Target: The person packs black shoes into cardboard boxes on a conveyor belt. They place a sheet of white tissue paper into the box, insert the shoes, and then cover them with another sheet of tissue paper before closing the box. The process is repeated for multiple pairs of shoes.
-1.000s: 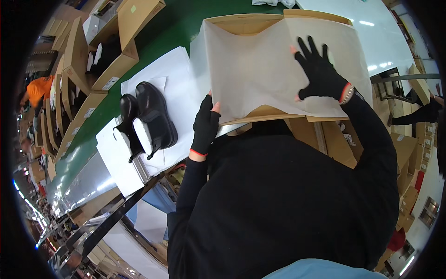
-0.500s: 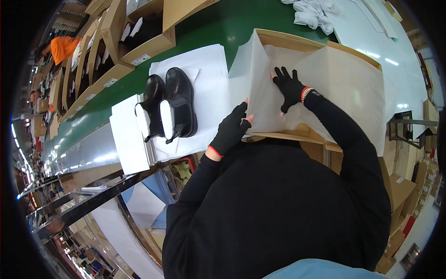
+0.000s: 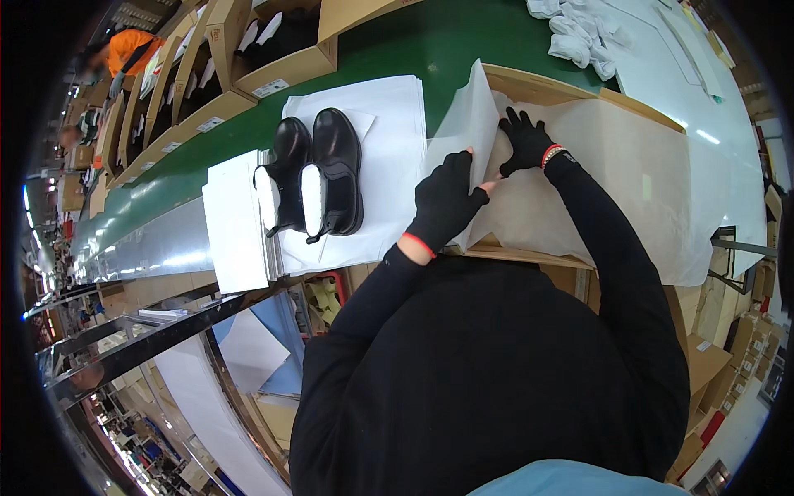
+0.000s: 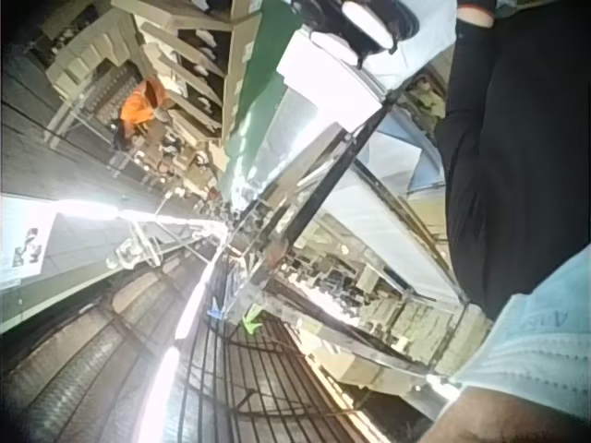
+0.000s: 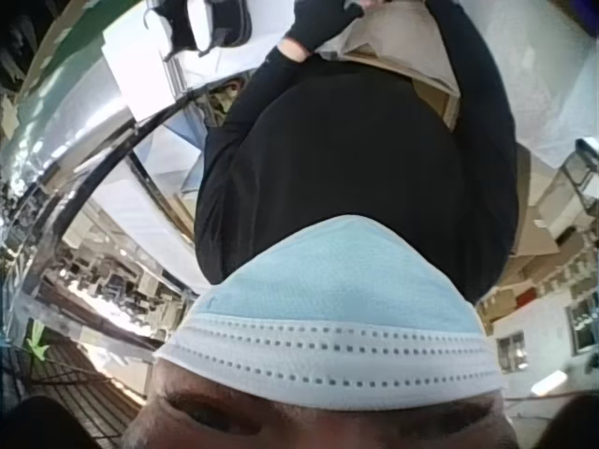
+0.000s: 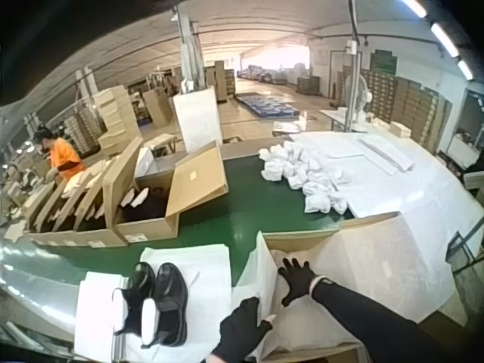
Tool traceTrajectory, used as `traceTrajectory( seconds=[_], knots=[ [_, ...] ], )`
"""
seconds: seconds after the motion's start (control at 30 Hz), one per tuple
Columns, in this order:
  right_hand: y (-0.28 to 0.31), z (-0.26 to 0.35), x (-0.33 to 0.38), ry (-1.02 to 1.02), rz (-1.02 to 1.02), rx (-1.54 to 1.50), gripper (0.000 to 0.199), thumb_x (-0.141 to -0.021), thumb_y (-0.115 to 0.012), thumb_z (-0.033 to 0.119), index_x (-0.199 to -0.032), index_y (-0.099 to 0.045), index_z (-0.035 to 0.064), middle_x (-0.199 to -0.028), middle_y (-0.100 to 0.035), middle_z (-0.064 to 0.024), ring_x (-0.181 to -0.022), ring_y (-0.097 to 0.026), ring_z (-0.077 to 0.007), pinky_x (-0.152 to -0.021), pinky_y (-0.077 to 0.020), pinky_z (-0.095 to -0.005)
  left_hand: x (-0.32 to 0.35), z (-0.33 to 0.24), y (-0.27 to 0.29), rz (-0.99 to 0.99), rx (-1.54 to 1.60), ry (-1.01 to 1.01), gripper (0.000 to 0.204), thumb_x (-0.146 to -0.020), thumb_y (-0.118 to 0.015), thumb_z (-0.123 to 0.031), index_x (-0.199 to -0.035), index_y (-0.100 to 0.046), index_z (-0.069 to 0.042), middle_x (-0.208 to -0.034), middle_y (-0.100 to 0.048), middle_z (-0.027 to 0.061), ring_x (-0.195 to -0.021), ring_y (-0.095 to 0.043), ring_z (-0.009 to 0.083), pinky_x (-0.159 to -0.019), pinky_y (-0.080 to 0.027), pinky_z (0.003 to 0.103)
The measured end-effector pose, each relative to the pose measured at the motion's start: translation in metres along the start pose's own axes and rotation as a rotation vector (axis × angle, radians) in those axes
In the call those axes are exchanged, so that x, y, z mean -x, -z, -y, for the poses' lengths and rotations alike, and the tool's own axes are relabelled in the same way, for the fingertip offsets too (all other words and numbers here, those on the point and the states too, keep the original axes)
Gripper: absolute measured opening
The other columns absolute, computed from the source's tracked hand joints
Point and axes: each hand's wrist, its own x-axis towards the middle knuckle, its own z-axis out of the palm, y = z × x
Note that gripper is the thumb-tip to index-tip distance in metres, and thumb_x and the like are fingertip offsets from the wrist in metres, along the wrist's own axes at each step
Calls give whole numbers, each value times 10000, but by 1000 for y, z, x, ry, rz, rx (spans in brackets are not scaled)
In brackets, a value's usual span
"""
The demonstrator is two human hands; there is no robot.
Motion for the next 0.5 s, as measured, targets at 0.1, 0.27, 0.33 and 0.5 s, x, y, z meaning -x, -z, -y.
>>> traceTrajectory(
  seconds=[0.1,0.27,0.33,0.5],
  knots=[
    [-6,-16,-5,-73,-19,85,1314,-409,-813,675,-1483,-281,136,-1511,-228,-251,-1342,-307,-454,-974,-362,-623,-3,13,4,212,-63,-21,614,-834,-639,-325,-1332,-447,-22,-1091,-616,148,-921,-638,301,-721,-515,405],
    [4,-1,-14,-85,-106,96,1296,-408,-822,639,-1476,-293,129,-1407,-352,-257,-1206,-457,-408,-900,-450,-514,5,19,13,339,-63,38,618,-850,-627,-297,-1352,-423,-1,-1123,-633,178,-964,-636,311,-746,-516,403],
    [11,12,-19,-88,-112,103,1289,-408,-829,625,-1472,-297,131,-1385,-369,-263,-1218,-449,-403,-898,-452,-511,2,13,6,121,-30,6,628,-864,-620,-288,-1376,-400,1,-1144,-623,184,-958,-637,310,-751,-512,398],
    [4,18,-31,-73,-104,97,1309,-414,-825,658,-1471,-284,105,-1420,-336,-270,-1276,-389,-432,-929,-413,-592,-8,12,-15,60,16,26,632,-865,-618,-234,-1415,-374,-41,-1171,-613,170,-939,-640,307,-745,-508,399]
  ],
)
